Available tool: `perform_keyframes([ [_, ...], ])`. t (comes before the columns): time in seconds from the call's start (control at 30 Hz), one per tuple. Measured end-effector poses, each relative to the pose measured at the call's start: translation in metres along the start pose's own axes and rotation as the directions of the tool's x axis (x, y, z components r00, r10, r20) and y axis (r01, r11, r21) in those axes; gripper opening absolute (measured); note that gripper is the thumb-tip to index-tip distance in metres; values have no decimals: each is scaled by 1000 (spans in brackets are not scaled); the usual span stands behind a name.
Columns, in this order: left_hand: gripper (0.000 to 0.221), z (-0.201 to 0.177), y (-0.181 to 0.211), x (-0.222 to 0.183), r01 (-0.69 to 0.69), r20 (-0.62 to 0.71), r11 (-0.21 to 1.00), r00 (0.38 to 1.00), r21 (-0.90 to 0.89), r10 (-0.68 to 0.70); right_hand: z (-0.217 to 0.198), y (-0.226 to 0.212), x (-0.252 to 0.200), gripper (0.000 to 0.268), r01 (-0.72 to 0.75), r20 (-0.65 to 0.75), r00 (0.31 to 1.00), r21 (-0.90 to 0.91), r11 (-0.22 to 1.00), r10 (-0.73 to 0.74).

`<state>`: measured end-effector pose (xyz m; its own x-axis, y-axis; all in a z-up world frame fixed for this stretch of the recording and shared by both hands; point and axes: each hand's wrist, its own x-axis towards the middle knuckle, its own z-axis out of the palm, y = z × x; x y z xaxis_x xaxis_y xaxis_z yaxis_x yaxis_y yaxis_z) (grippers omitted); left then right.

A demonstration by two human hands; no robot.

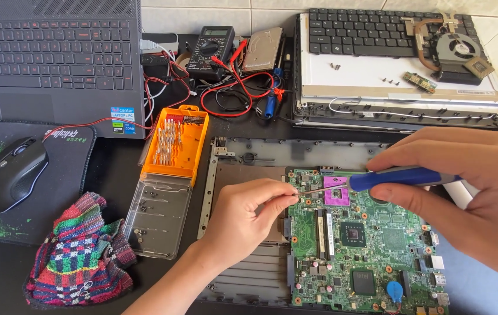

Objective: Reinstalling a motherboard into a laptop chassis and securing it with screws using a screwdriver.

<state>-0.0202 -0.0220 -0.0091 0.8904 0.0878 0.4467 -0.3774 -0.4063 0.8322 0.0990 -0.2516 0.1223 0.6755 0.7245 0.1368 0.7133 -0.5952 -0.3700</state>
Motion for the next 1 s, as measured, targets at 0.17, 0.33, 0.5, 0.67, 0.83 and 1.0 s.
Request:
perform_keyframes([
  [0.17,9,3,0,1,-5,15,1000,1000,15,5,-1,-15,-1,17,111,-120,987,39,993,-105],
  [0.33,9,7,2,3,-6,25,999,1000,50,4,0,-14,-3,20,128,-197,973,34,991,-119],
  [0.5,29,4,4,6,32,46,996,998,81,-36,-5,-12,-3,21,131,-173,977,3,991,-128],
  [0.67,29,-2,19,23,-64,25,993,998,95,62,-7,-10,-4,25,129,-160,979,13,992,-125],
  [0.83,14,7,33,38,-167,60,974,985,153,160,-6,-14,-2,25,169,-117,980,50,984,-162],
  [1.0,9,20,35,44,-193,120,968,977,161,174,-5,-14,-2,36,115,-120,987,52,992,-108],
])
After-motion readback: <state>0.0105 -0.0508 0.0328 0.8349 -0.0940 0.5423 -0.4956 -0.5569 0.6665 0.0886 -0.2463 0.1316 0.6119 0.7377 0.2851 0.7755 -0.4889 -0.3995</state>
